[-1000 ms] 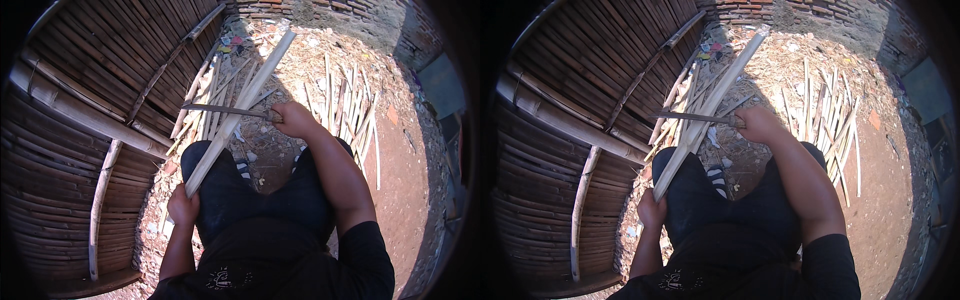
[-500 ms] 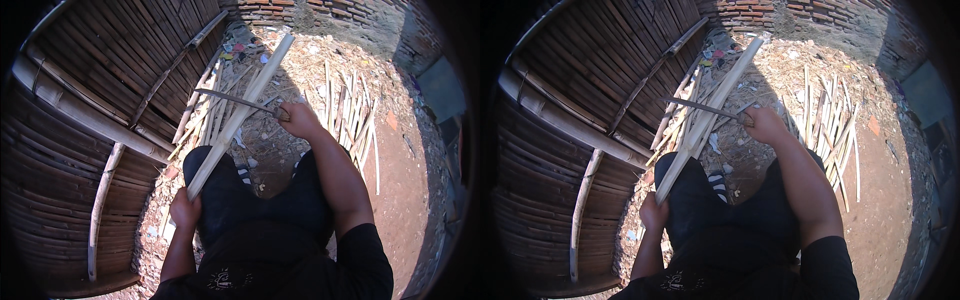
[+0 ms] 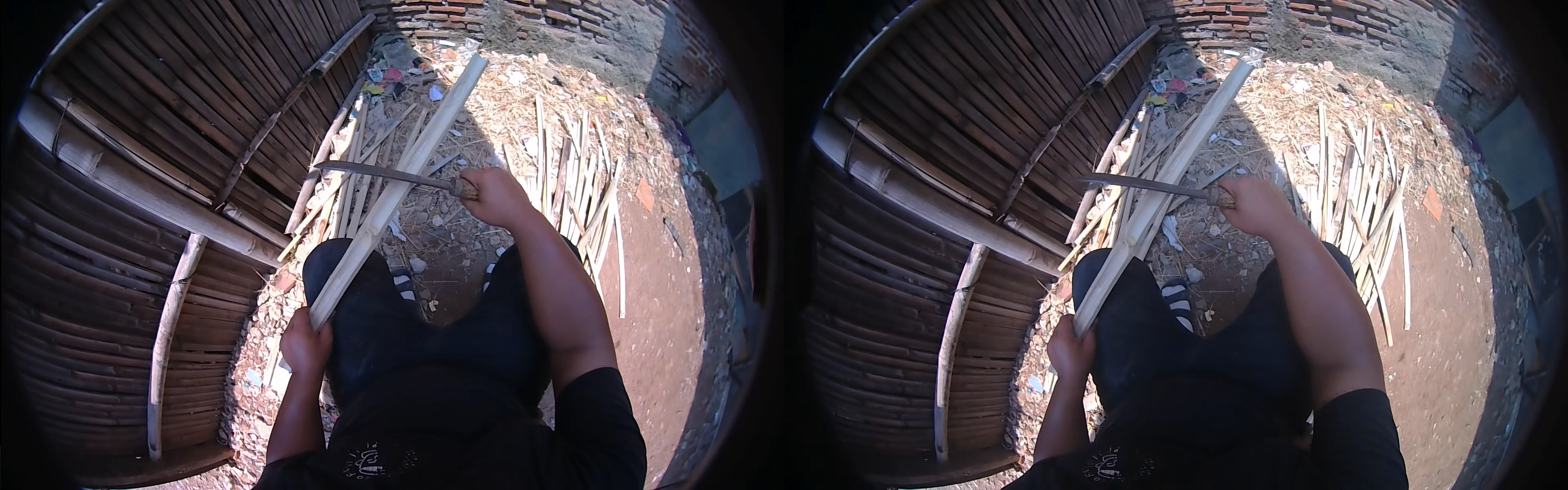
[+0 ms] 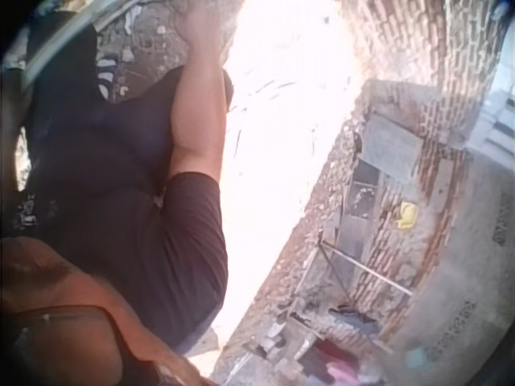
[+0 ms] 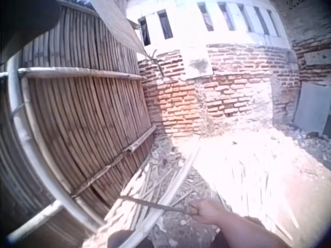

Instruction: The person shaves a piece of bamboo using a knife, removing thin strips of wood while sitting down.

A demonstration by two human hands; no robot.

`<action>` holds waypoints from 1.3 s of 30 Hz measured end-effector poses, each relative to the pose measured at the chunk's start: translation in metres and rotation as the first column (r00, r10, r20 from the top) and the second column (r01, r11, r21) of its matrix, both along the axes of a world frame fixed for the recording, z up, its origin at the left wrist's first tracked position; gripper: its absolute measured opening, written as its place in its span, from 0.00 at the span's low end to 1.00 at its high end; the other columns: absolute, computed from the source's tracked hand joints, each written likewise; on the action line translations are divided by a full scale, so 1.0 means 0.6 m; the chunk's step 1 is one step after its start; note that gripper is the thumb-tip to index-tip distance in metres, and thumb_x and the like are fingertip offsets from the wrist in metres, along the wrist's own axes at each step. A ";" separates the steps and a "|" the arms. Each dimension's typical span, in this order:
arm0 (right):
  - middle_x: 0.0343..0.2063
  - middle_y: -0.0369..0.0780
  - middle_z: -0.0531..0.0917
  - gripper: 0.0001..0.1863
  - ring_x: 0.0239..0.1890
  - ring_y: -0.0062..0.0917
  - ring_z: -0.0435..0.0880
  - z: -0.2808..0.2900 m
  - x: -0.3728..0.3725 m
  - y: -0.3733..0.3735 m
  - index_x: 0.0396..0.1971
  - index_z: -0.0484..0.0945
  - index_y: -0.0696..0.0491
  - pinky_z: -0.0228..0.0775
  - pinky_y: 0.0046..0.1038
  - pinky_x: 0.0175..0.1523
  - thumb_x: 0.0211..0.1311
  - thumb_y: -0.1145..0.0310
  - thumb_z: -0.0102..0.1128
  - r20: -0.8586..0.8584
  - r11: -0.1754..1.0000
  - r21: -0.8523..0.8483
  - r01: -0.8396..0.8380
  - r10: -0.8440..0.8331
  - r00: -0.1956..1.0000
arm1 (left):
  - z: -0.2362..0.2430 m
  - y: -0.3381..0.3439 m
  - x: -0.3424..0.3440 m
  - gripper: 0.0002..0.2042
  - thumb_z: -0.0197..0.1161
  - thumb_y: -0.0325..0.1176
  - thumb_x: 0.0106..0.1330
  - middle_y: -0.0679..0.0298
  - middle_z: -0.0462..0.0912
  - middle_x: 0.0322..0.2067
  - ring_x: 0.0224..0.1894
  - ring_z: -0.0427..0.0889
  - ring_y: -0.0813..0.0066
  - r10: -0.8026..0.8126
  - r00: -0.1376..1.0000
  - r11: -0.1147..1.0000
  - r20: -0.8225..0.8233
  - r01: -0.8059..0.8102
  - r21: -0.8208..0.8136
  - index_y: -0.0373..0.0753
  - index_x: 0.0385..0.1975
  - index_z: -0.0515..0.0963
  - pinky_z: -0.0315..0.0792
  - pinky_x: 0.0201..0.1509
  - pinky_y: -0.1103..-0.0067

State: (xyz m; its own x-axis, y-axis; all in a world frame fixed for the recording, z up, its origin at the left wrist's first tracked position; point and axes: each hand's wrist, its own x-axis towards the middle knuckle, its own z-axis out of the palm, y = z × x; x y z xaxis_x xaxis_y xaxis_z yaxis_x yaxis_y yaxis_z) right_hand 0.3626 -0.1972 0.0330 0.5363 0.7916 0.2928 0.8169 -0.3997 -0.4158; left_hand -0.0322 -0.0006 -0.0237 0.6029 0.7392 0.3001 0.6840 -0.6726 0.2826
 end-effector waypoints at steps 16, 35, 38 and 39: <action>0.34 0.47 0.87 0.17 0.42 0.48 0.86 0.013 -0.037 0.016 0.42 0.83 0.51 0.78 0.48 0.49 0.50 0.64 0.72 0.090 0.985 -0.086 -0.146 0.154 0.984 | -0.013 0.005 -0.007 0.22 0.75 0.46 0.61 0.46 0.86 0.32 0.34 0.87 0.43 -0.001 1.000 1.000 0.020 0.001 -0.010 0.35 0.45 0.81 0.80 0.39 0.56; 0.31 0.47 0.85 0.14 0.39 0.48 0.86 0.009 -0.033 0.018 0.37 0.80 0.51 0.78 0.48 0.45 0.50 0.67 0.69 0.117 0.979 -0.113 -0.172 0.185 0.976 | -0.005 0.007 -0.004 0.22 0.75 0.46 0.60 0.47 0.86 0.32 0.35 0.86 0.43 -0.008 0.999 0.999 -0.035 0.007 -0.036 0.36 0.44 0.80 0.79 0.38 0.55; 0.31 0.48 0.85 0.13 0.39 0.49 0.86 0.004 -0.003 -0.001 0.37 0.80 0.52 0.78 0.48 0.45 0.52 0.66 0.70 0.052 1.000 -0.025 0.013 -0.012 0.999 | 0.000 0.002 0.001 0.21 0.75 0.46 0.60 0.47 0.85 0.32 0.34 0.86 0.43 -0.004 1.000 1.000 -0.021 0.004 -0.019 0.36 0.44 0.80 0.79 0.38 0.55; 0.32 0.48 0.85 0.13 0.39 0.50 0.85 0.001 0.005 -0.004 0.38 0.80 0.52 0.77 0.48 0.46 0.54 0.65 0.70 0.013 0.997 0.006 0.081 -0.081 0.997 | 0.001 -0.001 0.002 0.21 0.75 0.46 0.60 0.47 0.85 0.32 0.34 0.86 0.43 0.003 1.000 1.000 -0.011 -0.003 -0.011 0.36 0.43 0.80 0.79 0.38 0.55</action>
State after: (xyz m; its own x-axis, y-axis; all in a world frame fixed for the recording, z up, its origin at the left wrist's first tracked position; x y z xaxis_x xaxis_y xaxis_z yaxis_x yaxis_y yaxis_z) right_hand 0.3655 -0.1998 0.0339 0.5950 0.7439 0.3044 0.7871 -0.4628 -0.4078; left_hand -0.0309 -0.0009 -0.0232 0.6040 0.7442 0.2851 0.6889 -0.6674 0.2826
